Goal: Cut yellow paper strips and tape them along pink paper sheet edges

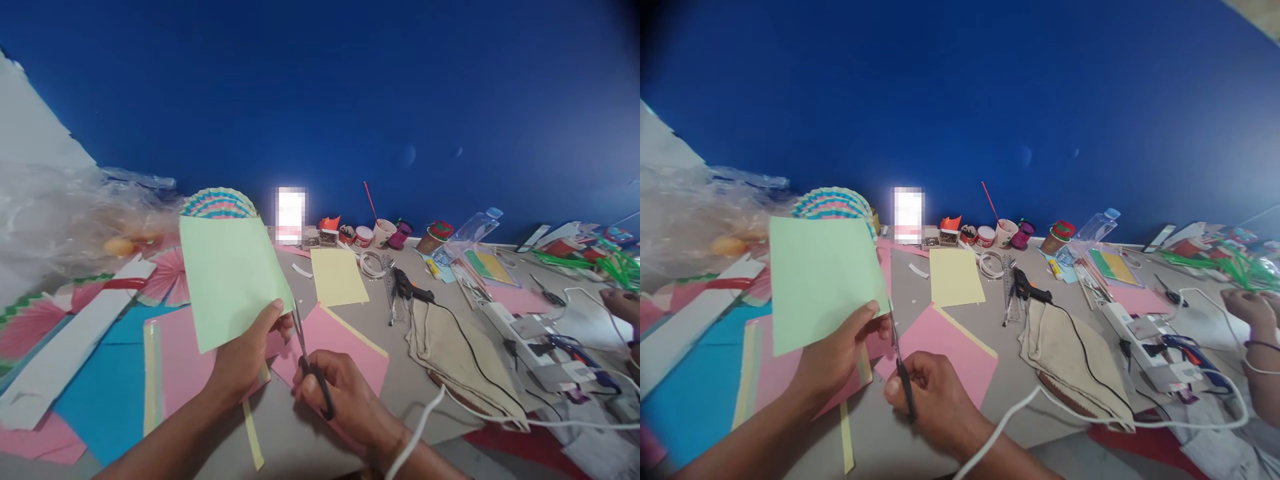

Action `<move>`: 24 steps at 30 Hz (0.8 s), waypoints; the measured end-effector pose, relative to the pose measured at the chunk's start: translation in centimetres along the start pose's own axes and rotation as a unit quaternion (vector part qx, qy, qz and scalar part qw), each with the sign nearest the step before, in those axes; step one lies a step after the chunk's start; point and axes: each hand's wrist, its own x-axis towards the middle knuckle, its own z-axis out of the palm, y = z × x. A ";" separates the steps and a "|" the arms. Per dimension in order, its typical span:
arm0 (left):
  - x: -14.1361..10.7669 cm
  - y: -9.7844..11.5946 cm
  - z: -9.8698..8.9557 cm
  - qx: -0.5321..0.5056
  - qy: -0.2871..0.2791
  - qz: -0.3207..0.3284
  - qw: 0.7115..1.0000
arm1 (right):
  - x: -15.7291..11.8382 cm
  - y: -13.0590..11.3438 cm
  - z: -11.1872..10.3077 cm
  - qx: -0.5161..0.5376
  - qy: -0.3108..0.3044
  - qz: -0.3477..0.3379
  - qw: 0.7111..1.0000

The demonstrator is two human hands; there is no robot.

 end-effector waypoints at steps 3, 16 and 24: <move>-0.1 0.1 0.0 0.035 0.006 0.018 0.999 | 0.1 -0.4 0.2 0.000 0.012 0.003 1.000; -0.1 0.3 0.3 0.089 -0.007 0.013 0.996 | 0.6 0.2 0.2 0.007 0.049 0.017 0.999; -0.2 1.7 0.2 0.102 -0.001 -0.015 0.995 | 0.9 -0.7 0.4 0.027 0.051 0.041 0.998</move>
